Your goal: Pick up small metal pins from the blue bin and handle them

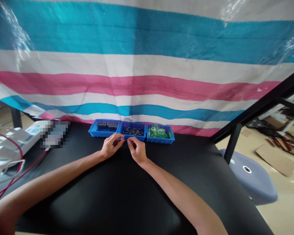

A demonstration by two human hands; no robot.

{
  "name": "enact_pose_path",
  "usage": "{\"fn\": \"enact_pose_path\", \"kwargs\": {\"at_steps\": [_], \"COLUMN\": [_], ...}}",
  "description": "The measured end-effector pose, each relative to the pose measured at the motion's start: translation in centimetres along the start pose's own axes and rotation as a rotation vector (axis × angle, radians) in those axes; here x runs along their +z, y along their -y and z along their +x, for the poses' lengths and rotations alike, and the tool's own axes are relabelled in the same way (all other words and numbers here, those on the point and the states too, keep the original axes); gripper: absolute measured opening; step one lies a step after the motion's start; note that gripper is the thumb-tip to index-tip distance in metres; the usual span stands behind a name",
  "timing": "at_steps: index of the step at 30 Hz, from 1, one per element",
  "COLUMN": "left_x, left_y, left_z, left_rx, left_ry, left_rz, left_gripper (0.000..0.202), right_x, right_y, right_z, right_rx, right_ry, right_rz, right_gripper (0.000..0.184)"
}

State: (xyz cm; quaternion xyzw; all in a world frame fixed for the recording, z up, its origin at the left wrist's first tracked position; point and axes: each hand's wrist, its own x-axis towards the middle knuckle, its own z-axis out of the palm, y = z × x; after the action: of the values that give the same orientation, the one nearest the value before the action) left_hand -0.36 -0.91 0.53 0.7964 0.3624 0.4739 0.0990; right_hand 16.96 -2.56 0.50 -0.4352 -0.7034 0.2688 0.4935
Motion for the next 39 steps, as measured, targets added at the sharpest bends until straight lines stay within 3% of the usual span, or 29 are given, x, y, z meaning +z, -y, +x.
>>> {"fn": "enact_pose_path", "kwargs": {"at_steps": [10, 15, 24, 39], "left_x": [-0.06, 0.07, 0.35, -0.01], "left_y": [-0.07, 0.06, 0.42, -0.08], "left_z": [-0.05, -0.09, -0.32, -0.09], "left_rx": [-0.022, -0.006, -0.023, -0.016], "left_ry": [-0.028, -0.043, -0.073, -0.054], "left_rz": [0.0, -0.02, 0.003, -0.028], "left_gripper": [0.02, 0.019, 0.018, 0.015], "right_x": [-0.2, -0.27, -0.21, -0.28], "right_y": [0.39, -0.13, -0.33, -0.21], "right_z": [-0.19, -0.43, -0.49, -0.42], "right_rx": [0.011, 0.062, 0.083, 0.063], "right_ry": [-0.1, -0.119, -0.106, -0.072], "right_rz": [0.022, 0.048, 0.091, 0.06], "right_gripper": [0.02, 0.029, 0.039, 0.036]}}
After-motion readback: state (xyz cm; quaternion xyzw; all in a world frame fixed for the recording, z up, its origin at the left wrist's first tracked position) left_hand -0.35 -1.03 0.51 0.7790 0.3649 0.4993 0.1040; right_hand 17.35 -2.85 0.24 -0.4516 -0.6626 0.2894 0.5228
